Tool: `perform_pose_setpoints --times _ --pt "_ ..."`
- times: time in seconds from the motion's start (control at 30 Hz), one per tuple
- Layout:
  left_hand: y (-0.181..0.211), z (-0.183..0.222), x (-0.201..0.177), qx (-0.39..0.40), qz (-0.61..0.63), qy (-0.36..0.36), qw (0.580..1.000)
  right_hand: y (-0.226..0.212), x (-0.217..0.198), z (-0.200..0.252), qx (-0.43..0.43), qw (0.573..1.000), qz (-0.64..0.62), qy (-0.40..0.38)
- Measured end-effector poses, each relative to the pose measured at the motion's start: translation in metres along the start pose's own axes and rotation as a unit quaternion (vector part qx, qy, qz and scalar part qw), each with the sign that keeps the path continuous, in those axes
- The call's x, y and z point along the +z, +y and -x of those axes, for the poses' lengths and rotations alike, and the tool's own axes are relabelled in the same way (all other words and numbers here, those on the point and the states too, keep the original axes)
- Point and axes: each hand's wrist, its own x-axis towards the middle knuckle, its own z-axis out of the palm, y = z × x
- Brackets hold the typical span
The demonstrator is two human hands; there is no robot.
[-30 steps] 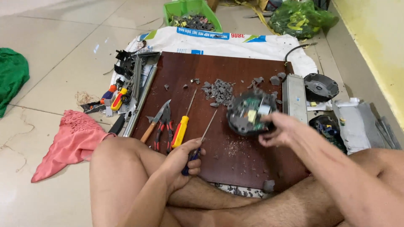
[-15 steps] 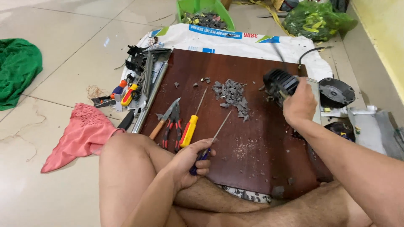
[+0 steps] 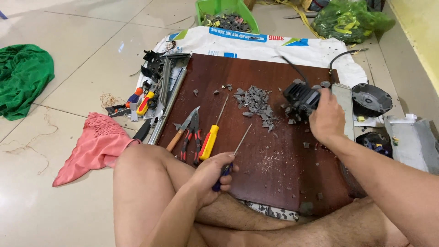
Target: The person is disassembling an electronic component, specifically unscrewing a circuit board from its housing and removing small parts using various tools.
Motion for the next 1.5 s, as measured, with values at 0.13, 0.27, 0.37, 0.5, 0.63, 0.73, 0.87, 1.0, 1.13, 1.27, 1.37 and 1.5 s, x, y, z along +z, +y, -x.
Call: perform_pose_setpoints --times 0.13,0.27,0.37,0.5,0.63,0.73,0.87,1.0,1.13,1.27,1.37,1.5 --pt "-0.037 -0.06 -0.011 0.037 -0.144 0.077 0.986 -0.007 -0.016 -0.001 0.142 0.985 -0.103 -0.002" --pt "-0.063 -0.087 -0.007 0.091 -0.52 0.191 0.827 -0.024 -0.046 0.017 0.203 0.914 -0.34 0.088" --pt "-0.069 -0.08 0.007 0.144 -0.642 0.204 0.725 -0.014 -0.056 0.031 0.256 0.805 -0.53 0.068" --pt "-0.025 -0.041 0.027 0.225 -0.738 0.201 0.604 -0.025 -0.078 0.085 0.38 0.681 -0.624 -0.042" --pt "0.035 -0.064 -0.04 0.449 -0.7 0.448 0.329 -0.005 -0.054 0.113 0.428 0.642 -0.634 -0.051" --pt "0.1 -0.061 -0.083 0.186 -0.763 0.438 0.437 0.004 -0.051 0.116 0.473 0.601 -0.641 -0.058" --pt "0.144 -0.062 -0.132 -0.076 -0.728 0.395 0.556 0.055 -0.01 0.114 0.474 0.558 -0.678 -0.063" --pt "0.149 -0.18 -0.247 -0.047 -0.682 0.242 0.688 0.07 0.003 0.112 0.463 0.535 -0.703 -0.068" --pt "0.137 -0.143 -0.225 -0.032 -0.728 0.239 0.642 0.09 0.012 0.115 0.455 0.52 -0.72 -0.074" --pt "0.138 -0.037 -0.116 0.105 -0.563 0.489 0.658 0.102 0.004 0.113 0.447 0.494 -0.744 -0.054" --pt "0.132 -0.008 -0.077 0.328 -0.506 0.537 0.59 0.109 -0.007 0.11 0.419 0.456 -0.782 -0.065" --pt "0.114 0.002 -0.002 0.595 -0.475 0.518 0.391 0.112 -0.004 0.107 0.374 0.427 -0.818 -0.091"
